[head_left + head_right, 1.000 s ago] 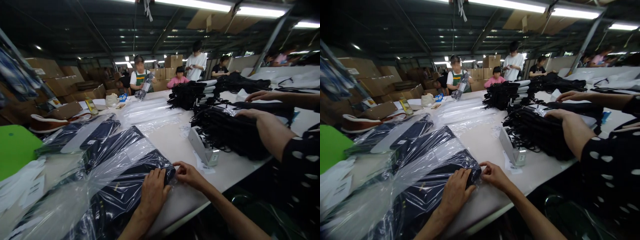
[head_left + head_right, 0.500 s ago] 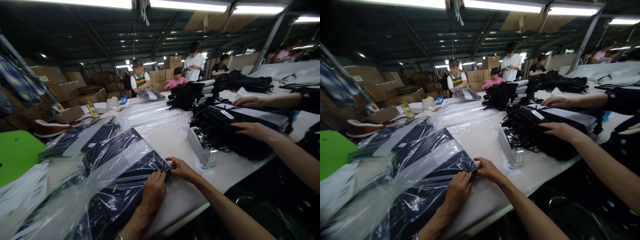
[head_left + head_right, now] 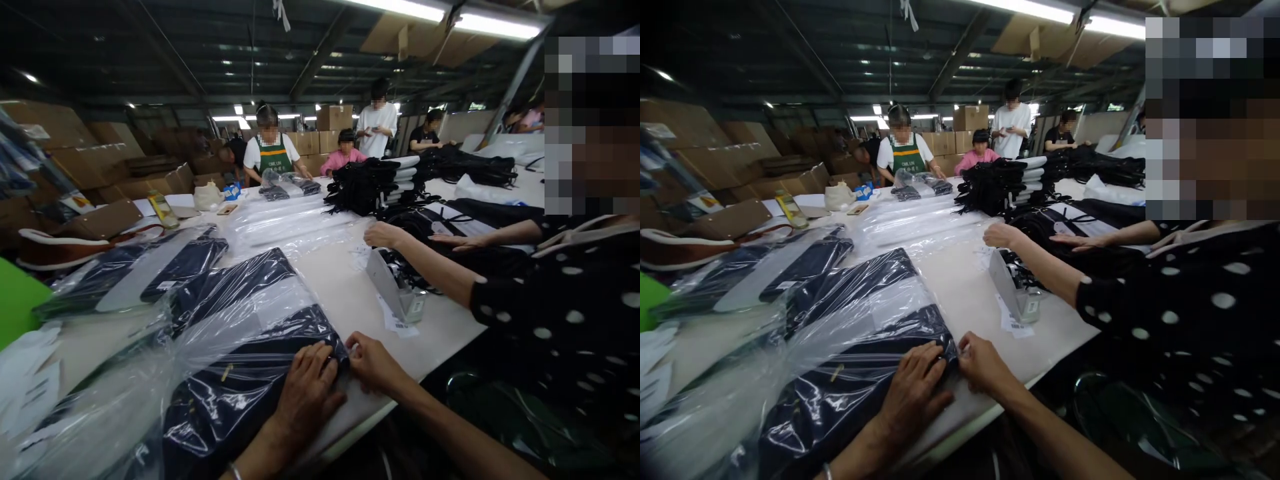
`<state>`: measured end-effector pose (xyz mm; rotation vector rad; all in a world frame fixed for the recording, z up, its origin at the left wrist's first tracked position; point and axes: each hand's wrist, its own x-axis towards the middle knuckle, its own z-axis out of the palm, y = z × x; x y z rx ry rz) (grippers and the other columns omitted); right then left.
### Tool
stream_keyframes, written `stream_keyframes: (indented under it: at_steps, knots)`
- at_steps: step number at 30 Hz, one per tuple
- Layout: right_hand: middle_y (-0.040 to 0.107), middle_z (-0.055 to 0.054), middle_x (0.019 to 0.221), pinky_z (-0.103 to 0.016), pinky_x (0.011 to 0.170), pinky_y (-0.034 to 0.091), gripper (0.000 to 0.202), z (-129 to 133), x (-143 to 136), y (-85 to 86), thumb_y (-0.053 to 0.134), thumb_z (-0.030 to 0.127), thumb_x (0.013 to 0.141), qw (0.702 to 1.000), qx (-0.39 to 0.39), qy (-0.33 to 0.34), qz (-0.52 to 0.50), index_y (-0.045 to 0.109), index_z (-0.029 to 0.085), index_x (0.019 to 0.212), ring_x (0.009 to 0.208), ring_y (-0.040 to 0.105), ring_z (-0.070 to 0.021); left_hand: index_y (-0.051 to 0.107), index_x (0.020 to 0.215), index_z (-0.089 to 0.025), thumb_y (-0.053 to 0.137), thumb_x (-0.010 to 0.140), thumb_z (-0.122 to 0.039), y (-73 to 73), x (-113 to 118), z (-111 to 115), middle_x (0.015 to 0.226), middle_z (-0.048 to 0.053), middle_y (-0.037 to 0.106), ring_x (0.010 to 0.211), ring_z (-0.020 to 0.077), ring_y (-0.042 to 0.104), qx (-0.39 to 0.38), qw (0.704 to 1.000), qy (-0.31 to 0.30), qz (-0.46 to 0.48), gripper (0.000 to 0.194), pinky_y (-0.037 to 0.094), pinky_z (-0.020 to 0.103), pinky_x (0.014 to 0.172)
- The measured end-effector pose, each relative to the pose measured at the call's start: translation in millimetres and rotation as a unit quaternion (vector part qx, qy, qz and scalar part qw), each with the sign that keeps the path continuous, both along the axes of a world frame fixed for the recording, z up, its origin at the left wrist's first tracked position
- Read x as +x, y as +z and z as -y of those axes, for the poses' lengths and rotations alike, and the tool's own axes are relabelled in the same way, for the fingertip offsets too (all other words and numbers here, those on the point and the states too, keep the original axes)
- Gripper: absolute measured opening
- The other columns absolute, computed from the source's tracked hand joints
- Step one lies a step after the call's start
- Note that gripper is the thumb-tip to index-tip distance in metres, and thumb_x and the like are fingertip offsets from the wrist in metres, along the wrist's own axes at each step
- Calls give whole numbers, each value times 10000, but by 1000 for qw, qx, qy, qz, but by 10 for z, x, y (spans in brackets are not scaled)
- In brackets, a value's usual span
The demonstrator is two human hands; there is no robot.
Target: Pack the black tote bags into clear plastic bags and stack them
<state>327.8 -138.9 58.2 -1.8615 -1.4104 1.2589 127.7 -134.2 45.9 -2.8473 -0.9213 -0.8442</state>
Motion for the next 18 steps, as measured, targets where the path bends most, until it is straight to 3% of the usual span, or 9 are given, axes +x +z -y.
stream_keyframes:
  at_steps: [4, 7, 10, 14, 18]
  knots:
    - [623, 37, 606, -166, 388, 306, 40, -59, -22, 96, 598, 173, 791, 996, 31, 53, 59, 592, 185, 829, 398, 536, -84, 520, 1262, -95, 745, 763, -309, -66, 42, -50, 1167, 159, 680, 1105, 308, 627, -16, 999, 26, 33, 588, 517, 478, 958]
    - [624, 17, 636, -168, 458, 336, 76, -24, -45, 113, 625, 140, 733, 993, 83, 61, 56, 570, 168, 689, 523, 568, -92, 500, 1304, -118, 704, 785, -210, -38, 27, 16, 1160, 139, 681, 1077, 288, 632, -22, 998, 35, 51, 565, 531, 462, 926]
    - [600, 38, 590, -193, 481, 385, 163, 38, -150, 79, 674, 216, 704, 993, 41, 18, -113, 515, 188, 729, 530, 571, -117, 515, 1298, -151, 670, 816, -177, 55, -32, 63, 1151, 117, 674, 1047, 263, 634, -34, 995, 38, 88, 507, 538, 436, 898]
    - [597, 80, 611, -289, 586, 526, 416, 126, -333, 30, 787, 275, 589, 922, -27, -85, -376, 436, 218, 805, 541, 599, -137, 566, 1263, -181, 622, 893, -210, 135, -90, 59, 1161, 100, 672, 1044, 236, 631, -11, 993, 32, 117, 375, 533, 406, 900]
    - [648, 44, 660, -347, 677, 574, 461, 158, -323, 54, 803, 198, 503, 886, -64, -143, -436, 466, 206, 817, 605, 656, -167, 613, 1215, -168, 544, 952, -181, 73, -90, 42, 1151, 99, 693, 1066, 231, 635, 79, 992, 18, 98, 272, 529, 388, 892]
